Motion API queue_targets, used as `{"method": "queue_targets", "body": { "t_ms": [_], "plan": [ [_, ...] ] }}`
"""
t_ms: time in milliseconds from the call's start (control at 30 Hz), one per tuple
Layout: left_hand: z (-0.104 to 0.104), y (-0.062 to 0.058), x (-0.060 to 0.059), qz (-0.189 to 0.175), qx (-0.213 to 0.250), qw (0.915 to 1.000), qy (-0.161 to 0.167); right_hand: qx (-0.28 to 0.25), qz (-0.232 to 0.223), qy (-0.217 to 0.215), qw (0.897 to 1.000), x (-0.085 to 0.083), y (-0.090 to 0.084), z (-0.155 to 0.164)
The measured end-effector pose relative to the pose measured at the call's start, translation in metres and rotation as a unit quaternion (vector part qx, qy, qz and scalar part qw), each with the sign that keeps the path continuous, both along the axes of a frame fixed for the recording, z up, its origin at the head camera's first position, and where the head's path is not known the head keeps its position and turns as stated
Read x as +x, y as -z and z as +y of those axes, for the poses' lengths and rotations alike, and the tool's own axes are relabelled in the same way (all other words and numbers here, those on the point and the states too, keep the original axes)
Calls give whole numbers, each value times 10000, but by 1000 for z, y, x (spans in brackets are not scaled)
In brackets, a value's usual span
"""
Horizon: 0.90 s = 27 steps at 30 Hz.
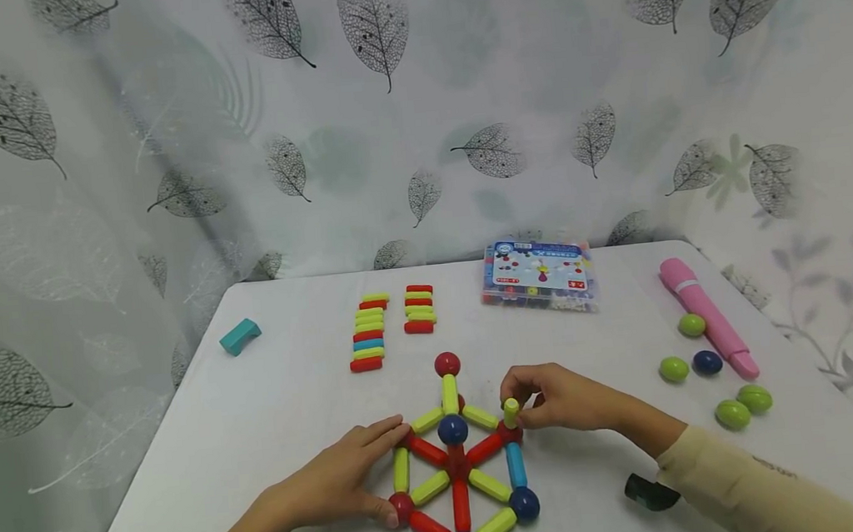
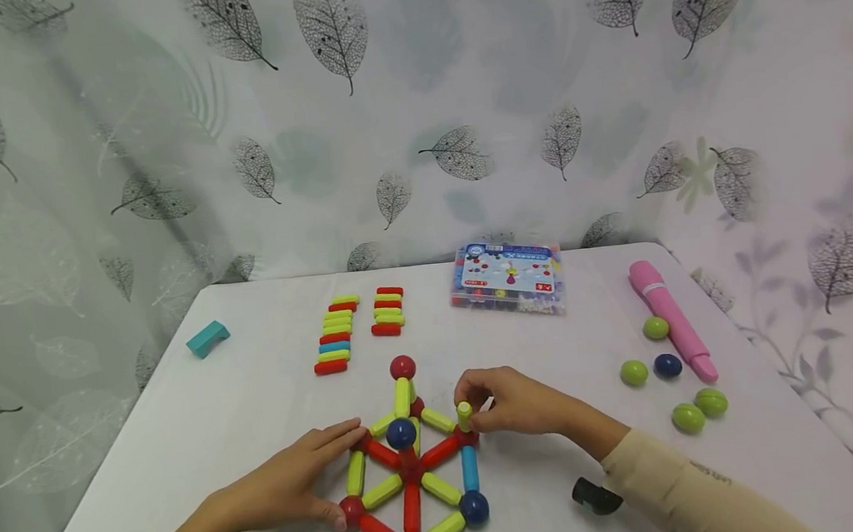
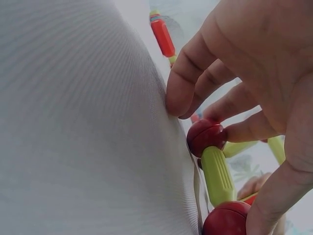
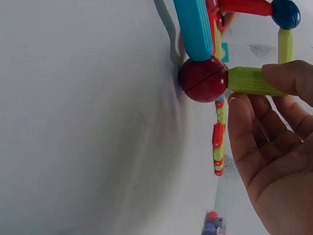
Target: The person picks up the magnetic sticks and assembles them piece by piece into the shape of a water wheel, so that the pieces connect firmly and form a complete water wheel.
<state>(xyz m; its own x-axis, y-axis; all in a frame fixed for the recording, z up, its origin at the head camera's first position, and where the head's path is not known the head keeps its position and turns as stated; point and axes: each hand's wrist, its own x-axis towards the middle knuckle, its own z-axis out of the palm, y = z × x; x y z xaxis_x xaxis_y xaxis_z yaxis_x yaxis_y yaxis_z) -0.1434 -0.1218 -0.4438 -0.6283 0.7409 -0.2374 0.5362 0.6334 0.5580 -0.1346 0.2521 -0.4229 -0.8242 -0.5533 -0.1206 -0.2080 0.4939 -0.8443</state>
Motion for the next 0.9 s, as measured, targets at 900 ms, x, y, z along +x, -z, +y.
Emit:
{"method": "queue_targets", "body": {
  "t_ms": [900],
  "plan": [
    [1, -2, 0, -42, -31, 10000, -23, 2315, 1643, 1188, 9515, 7, -64, 105]
  ]
}}
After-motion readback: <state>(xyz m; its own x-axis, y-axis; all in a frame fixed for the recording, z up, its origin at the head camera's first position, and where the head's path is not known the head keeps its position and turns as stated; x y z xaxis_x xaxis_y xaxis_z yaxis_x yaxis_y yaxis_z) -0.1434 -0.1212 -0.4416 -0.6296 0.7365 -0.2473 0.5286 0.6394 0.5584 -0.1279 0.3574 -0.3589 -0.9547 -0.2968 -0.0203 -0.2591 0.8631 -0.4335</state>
